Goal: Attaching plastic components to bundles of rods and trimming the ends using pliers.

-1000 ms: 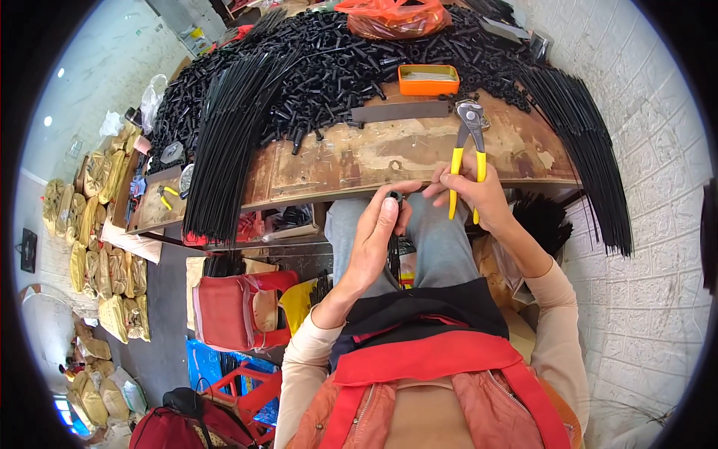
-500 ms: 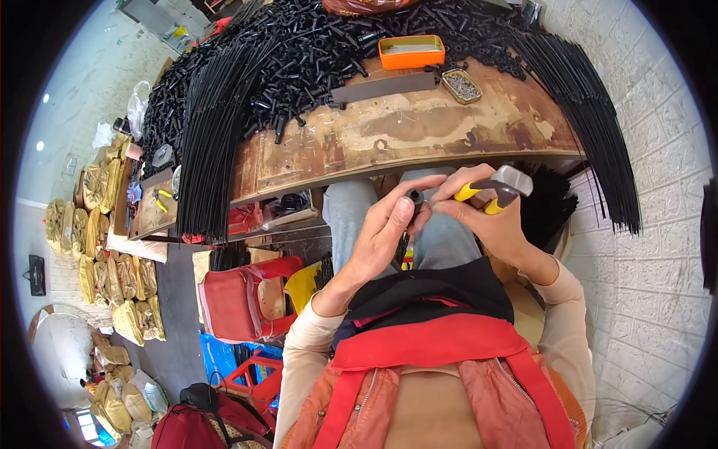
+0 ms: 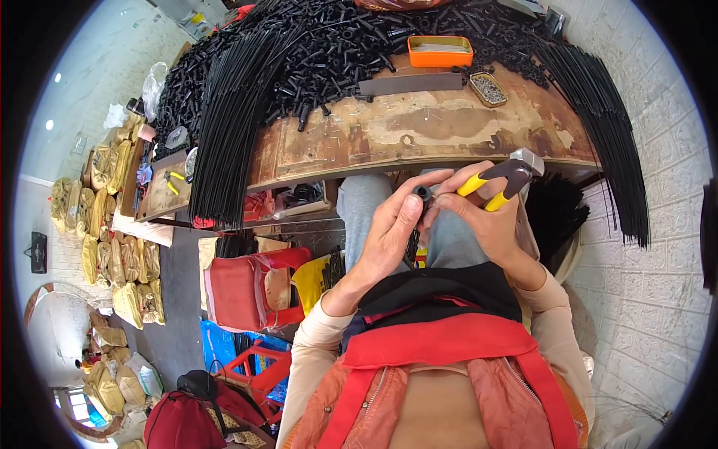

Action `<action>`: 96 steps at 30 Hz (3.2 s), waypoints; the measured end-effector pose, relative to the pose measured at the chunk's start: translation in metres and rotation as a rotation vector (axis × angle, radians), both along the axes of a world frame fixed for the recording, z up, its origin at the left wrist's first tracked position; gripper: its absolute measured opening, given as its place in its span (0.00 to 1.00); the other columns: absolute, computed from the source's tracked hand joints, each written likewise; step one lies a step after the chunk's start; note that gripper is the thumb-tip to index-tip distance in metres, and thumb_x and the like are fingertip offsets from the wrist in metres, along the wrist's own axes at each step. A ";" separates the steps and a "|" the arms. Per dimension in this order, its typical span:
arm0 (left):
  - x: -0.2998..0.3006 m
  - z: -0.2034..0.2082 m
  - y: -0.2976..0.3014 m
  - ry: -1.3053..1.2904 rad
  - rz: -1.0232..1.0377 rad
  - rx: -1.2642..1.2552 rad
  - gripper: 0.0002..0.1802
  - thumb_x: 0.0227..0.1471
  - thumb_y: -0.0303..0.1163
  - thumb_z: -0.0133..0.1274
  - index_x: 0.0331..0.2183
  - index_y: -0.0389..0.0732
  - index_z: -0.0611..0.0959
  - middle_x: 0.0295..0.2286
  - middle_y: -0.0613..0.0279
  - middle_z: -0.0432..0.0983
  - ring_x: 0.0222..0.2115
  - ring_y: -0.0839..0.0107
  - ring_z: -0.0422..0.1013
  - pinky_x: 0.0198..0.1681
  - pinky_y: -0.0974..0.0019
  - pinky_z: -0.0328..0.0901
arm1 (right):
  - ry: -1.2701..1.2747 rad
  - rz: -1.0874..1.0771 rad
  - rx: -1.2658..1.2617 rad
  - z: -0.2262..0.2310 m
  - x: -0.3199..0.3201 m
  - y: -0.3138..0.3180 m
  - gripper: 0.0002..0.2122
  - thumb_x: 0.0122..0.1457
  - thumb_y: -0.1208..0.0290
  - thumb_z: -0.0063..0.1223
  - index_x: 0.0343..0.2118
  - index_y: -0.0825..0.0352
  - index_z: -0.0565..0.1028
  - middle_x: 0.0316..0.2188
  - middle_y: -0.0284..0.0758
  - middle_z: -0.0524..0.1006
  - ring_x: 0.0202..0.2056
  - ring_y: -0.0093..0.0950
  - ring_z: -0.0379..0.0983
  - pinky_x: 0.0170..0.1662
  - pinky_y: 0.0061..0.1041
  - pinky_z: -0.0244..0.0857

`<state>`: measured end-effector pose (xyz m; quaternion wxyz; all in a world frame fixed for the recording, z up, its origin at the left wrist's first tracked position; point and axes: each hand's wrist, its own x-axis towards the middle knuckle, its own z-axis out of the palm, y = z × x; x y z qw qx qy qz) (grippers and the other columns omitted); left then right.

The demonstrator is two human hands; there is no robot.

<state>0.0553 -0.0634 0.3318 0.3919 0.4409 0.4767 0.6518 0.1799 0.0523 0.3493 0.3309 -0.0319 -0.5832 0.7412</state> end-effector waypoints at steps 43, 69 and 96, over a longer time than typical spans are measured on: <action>-0.008 0.000 -0.003 0.016 -0.025 0.051 0.34 0.64 0.52 0.35 0.55 0.30 0.68 0.26 0.69 0.66 0.27 0.80 0.57 0.33 0.77 0.53 | 0.129 -0.167 0.462 -0.007 -0.007 -0.004 0.08 0.54 0.88 0.54 0.37 0.71 0.73 0.36 0.40 0.77 0.35 0.28 0.75 0.39 0.24 0.69; -0.011 -0.002 -0.001 -0.083 -0.173 0.015 0.33 0.65 0.51 0.34 0.60 0.36 0.62 0.23 0.74 0.57 0.24 0.83 0.52 0.27 0.78 0.49 | 0.134 -0.219 0.874 -0.003 -0.008 0.024 0.09 0.49 0.84 0.59 0.34 0.70 0.76 0.29 0.35 0.78 0.30 0.28 0.76 0.36 0.24 0.69; -0.013 0.009 0.003 0.028 -0.116 0.025 0.26 0.65 0.52 0.33 0.41 0.36 0.69 0.20 0.72 0.57 0.22 0.82 0.51 0.25 0.76 0.47 | -0.912 0.348 0.517 0.087 0.047 0.019 0.17 0.66 0.64 0.43 0.51 0.69 0.66 0.23 0.37 0.76 0.25 0.26 0.76 0.31 0.25 0.68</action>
